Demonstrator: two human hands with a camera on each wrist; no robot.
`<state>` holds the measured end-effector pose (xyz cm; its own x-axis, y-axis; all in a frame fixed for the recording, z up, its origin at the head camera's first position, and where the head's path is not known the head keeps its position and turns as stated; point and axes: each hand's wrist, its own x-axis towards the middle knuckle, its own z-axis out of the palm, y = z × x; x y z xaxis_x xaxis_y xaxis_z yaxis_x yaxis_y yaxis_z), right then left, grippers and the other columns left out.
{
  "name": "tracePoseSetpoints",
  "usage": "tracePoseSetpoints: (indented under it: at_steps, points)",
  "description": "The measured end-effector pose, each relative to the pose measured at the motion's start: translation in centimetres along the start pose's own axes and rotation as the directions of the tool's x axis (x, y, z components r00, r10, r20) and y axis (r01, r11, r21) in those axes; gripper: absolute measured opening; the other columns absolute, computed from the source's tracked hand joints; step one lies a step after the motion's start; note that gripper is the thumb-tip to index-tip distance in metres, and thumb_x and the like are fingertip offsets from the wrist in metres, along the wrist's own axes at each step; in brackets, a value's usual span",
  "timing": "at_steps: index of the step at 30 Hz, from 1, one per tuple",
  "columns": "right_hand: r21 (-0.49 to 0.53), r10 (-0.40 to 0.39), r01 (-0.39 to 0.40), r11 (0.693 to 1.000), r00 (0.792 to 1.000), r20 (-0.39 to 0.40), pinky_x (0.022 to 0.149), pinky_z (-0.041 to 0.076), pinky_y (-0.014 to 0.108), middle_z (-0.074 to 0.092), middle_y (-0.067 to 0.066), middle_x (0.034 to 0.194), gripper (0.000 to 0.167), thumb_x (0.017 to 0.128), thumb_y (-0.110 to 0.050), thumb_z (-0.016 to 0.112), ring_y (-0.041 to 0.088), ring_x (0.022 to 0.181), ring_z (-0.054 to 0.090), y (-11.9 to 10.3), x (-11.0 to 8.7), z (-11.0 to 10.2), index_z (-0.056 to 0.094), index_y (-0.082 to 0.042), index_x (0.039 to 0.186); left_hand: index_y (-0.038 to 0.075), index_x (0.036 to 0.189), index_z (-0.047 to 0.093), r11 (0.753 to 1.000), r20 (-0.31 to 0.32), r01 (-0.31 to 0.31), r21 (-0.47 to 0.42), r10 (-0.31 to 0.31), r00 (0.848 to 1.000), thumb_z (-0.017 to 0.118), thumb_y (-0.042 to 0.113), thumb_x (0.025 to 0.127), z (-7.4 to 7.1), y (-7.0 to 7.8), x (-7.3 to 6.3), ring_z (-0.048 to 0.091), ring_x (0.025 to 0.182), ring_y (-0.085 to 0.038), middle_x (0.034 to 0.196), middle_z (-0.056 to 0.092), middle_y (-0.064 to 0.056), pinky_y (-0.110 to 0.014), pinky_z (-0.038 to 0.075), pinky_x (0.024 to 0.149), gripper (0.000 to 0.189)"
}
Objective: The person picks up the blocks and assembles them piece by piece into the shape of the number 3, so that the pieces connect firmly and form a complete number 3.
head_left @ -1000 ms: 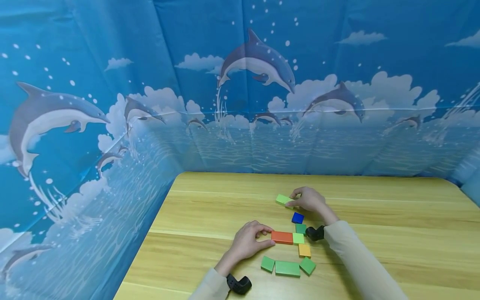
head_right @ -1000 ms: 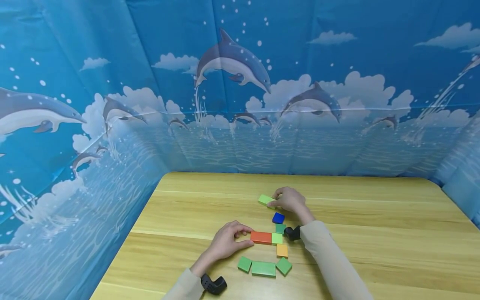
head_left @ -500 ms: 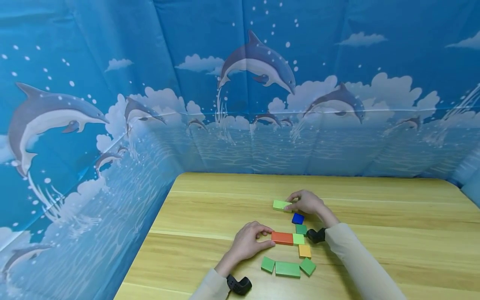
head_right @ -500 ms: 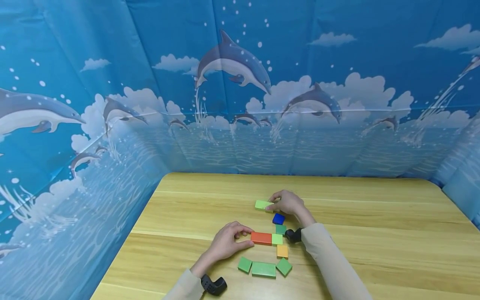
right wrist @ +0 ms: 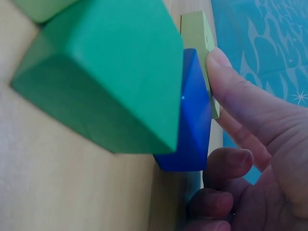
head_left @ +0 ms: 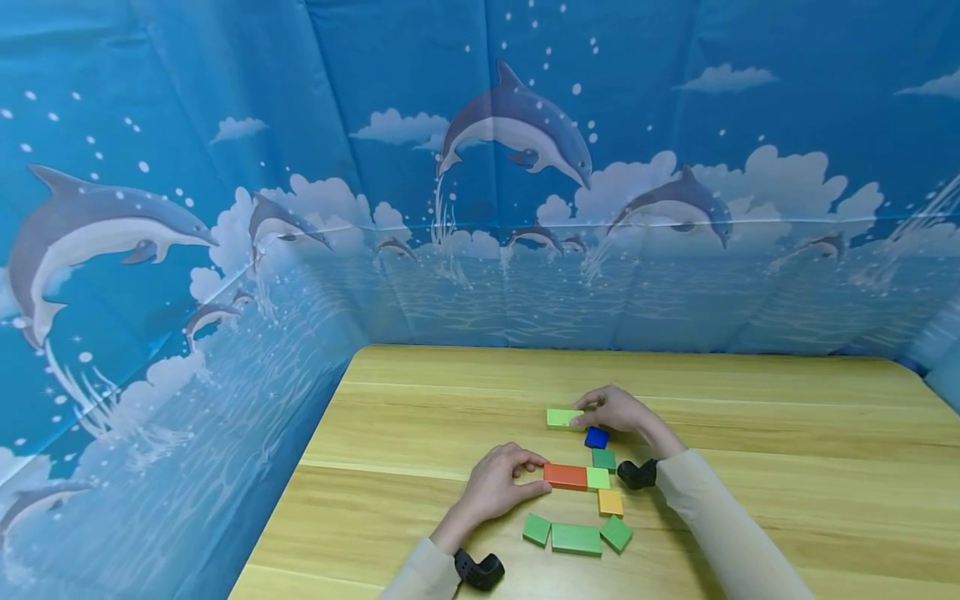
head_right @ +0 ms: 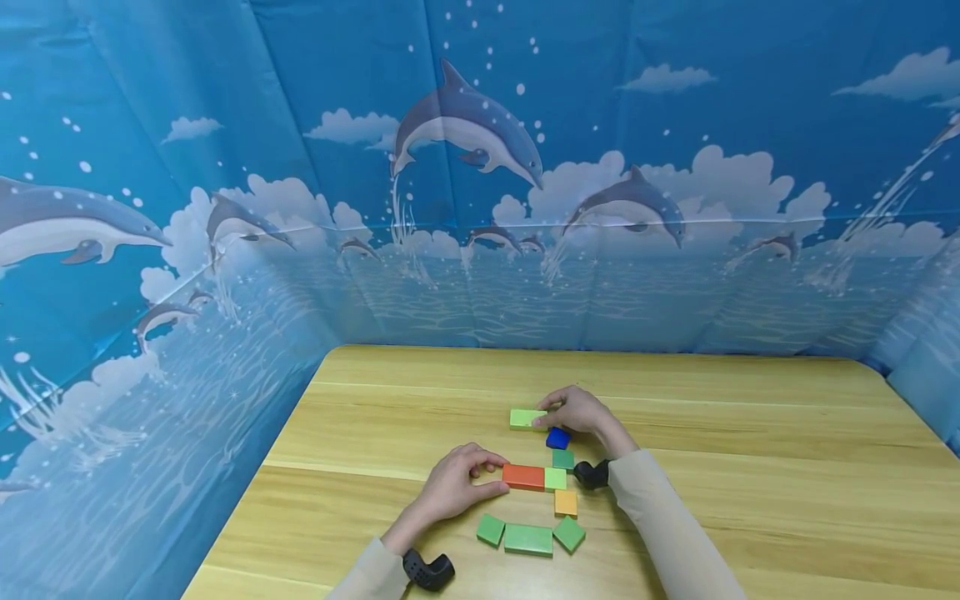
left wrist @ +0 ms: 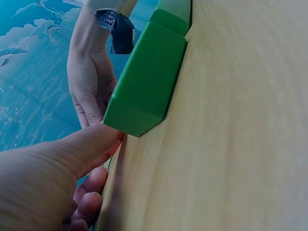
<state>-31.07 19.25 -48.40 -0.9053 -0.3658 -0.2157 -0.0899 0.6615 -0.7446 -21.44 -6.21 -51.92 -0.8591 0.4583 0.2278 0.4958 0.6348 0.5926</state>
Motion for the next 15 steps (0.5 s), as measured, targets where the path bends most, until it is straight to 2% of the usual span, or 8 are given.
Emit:
tracePoseSetpoints:
  at_steps: [15]
  points:
    - [0.056,0.002,-0.003,0.998,1.000,0.012,0.086,0.044,0.047,0.059,0.018,0.117,0.041,0.083,-0.029,0.075,0.036,0.109,0.052,-0.02,-0.67,0.03,0.067,-0.003,0.113,0.025,0.106,0.071,1.000,0.001,0.000,-0.002,0.000,1.000,0.070,0.049,0.081,-0.01,0.12,0.02,0.043,0.071,-0.001,0.085,0.051,0.016,-0.018,0.036,0.061,0.034]
